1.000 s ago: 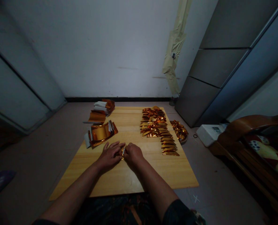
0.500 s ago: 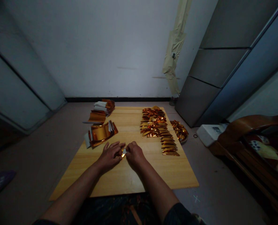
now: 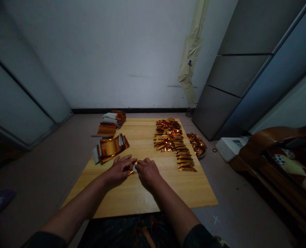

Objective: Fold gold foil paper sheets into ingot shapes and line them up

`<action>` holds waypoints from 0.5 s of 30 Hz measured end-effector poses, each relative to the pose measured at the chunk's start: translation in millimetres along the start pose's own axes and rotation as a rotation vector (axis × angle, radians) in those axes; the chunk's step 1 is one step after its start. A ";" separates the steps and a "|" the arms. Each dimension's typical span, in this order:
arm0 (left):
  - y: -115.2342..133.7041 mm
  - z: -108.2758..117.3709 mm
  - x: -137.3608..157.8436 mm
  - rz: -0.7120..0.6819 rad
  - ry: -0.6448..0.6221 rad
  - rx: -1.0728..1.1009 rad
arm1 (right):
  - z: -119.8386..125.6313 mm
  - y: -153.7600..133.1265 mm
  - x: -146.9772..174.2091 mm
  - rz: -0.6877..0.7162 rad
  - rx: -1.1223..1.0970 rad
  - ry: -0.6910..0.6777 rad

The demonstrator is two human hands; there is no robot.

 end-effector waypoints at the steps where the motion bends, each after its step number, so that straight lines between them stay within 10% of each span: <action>1: 0.1 0.8 -0.8 0.001 -0.003 0.009 | 0.9 -0.8 0.3 0.000 0.012 0.001; 15: -7.7 -2.4 -2.7 0.029 0.011 0.202 | -6.8 12.1 -15.8 0.011 0.025 -0.013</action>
Point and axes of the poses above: each hand's wrist, its own x-axis away from the middle knuckle, its own z-axis out of the back of the hand, y = z × x, the point moved 2 cm from there along -x, towards the middle knuckle, and after that the axes turned 4 degrees about y, right-handed, at the moved point
